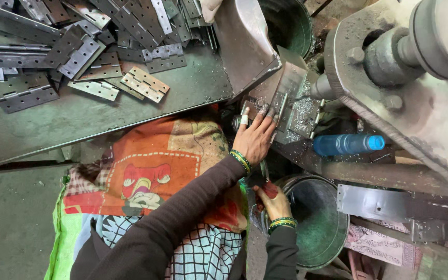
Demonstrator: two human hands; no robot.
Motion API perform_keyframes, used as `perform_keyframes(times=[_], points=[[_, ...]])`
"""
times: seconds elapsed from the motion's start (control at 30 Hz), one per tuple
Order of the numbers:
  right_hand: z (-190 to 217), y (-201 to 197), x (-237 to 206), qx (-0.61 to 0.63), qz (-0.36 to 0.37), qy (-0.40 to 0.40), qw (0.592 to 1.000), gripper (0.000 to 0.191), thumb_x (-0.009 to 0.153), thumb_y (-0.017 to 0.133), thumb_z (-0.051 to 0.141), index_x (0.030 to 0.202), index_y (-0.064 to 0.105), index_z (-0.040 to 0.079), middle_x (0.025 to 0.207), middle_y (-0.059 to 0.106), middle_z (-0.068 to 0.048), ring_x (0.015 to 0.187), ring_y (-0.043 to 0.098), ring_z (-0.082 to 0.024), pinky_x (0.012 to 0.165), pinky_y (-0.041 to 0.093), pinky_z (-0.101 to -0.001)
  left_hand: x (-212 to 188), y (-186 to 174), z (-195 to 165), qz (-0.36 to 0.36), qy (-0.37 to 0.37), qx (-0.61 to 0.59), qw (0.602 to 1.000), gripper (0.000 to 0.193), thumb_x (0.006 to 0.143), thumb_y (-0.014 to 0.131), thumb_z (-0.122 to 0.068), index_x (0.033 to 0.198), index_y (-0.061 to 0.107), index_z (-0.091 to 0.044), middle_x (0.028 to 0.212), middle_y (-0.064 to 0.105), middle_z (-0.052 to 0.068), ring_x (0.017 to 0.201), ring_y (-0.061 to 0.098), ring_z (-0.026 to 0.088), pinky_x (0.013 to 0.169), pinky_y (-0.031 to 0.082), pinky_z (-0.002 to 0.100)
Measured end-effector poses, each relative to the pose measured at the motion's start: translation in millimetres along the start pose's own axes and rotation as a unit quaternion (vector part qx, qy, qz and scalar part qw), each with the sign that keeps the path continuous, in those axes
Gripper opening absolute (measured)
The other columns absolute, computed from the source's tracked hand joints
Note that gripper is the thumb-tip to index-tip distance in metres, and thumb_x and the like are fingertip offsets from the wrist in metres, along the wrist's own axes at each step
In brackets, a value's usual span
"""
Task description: The person repeatedly places small metal hinges under a rotating grinding wheel to smooth their edges. They hold each hinge with their left hand and operate a lever with their right hand to engage the grinder, then remove the hinge and repeat the process with the next piece from a nearby pile.
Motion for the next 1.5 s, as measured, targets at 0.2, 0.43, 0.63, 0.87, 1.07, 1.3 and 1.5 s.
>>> perform_keyframes(times=[0.2,0.43,0.63,0.87,1.07,1.3,1.5], points=[[-29,12,18,0.043,-0.102,-0.106,0.988,0.037,0.084,0.082,0.035,0.100,0.069,0.004,0.086,0.074,-0.005,0.074,0.068,-0.012,0.067,0.054,-0.0298,-2,6,1,-0.001,0.003,-0.017,1.000,0.049,0.090,0.060,-0.025,0.135,0.057,-0.006,0.138,0.053,0.009,0.140,0.045,0.029,0.122,0.021,0.062],[-36,13,17,0.009,-0.030,0.013,0.999,0.038,0.089,0.076,0.038,0.091,0.071,0.000,0.076,0.071,-0.010,0.065,0.065,-0.020,0.062,0.050,-0.0348,-1,5,2,-0.017,-0.003,-0.019,1.000,0.044,0.096,0.056,-0.025,0.137,0.056,-0.006,0.141,0.053,0.009,0.144,0.043,0.028,0.122,0.022,0.060],[8,-12,-4,-0.096,-0.041,-0.004,0.994,0.034,0.087,0.075,0.039,0.088,0.070,0.006,0.073,0.073,-0.005,0.065,0.067,-0.015,0.064,0.050,-0.0314,-3,1,1,-0.011,0.000,0.000,1.000,0.049,0.095,0.056,-0.025,0.141,0.054,-0.006,0.147,0.051,0.009,0.145,0.041,0.027,0.124,0.019,0.061],[-9,4,10,-0.050,-0.065,-0.059,0.995,0.037,0.087,0.077,0.039,0.093,0.070,0.002,0.080,0.073,-0.008,0.068,0.067,-0.019,0.066,0.052,-0.0338,-2,7,2,0.029,-0.004,-0.022,0.999,0.053,0.090,0.058,-0.025,0.139,0.054,-0.005,0.145,0.050,0.009,0.144,0.039,0.028,0.123,0.019,0.061],[-39,14,21,0.038,-0.076,-0.046,0.995,0.031,0.084,0.081,0.032,0.094,0.068,0.005,0.079,0.071,-0.005,0.067,0.065,-0.016,0.064,0.053,-0.0326,-5,-3,-2,-0.005,0.014,-0.002,1.000,0.054,0.091,0.058,-0.023,0.141,0.054,-0.004,0.148,0.050,0.009,0.146,0.039,0.028,0.124,0.019,0.060],[16,-12,-15,-0.014,0.011,0.091,0.996,0.034,0.089,0.073,0.041,0.088,0.068,0.007,0.068,0.065,-0.010,0.048,0.053,-0.017,0.047,0.040,-0.0328,-5,-4,1,-0.022,0.008,-0.007,1.000,0.050,0.094,0.058,-0.025,0.139,0.056,-0.005,0.147,0.051,0.010,0.147,0.040,0.028,0.124,0.019,0.060],[24,-11,-18,-0.043,-0.022,0.055,0.997,0.039,0.085,0.075,0.043,0.089,0.069,0.005,0.071,0.070,-0.009,0.054,0.062,-0.019,0.054,0.048,-0.0336,-5,-3,-1,-0.005,0.006,-0.003,1.000,0.049,0.092,0.057,-0.027,0.136,0.057,-0.006,0.147,0.051,0.010,0.144,0.040,0.028,0.122,0.021,0.060]])
Point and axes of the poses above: each hand's wrist, its own x-axis towards the middle knuckle, its own y-axis out of the palm, z = x × y, the point moved 9 cm from there along x, towards the middle knuckle
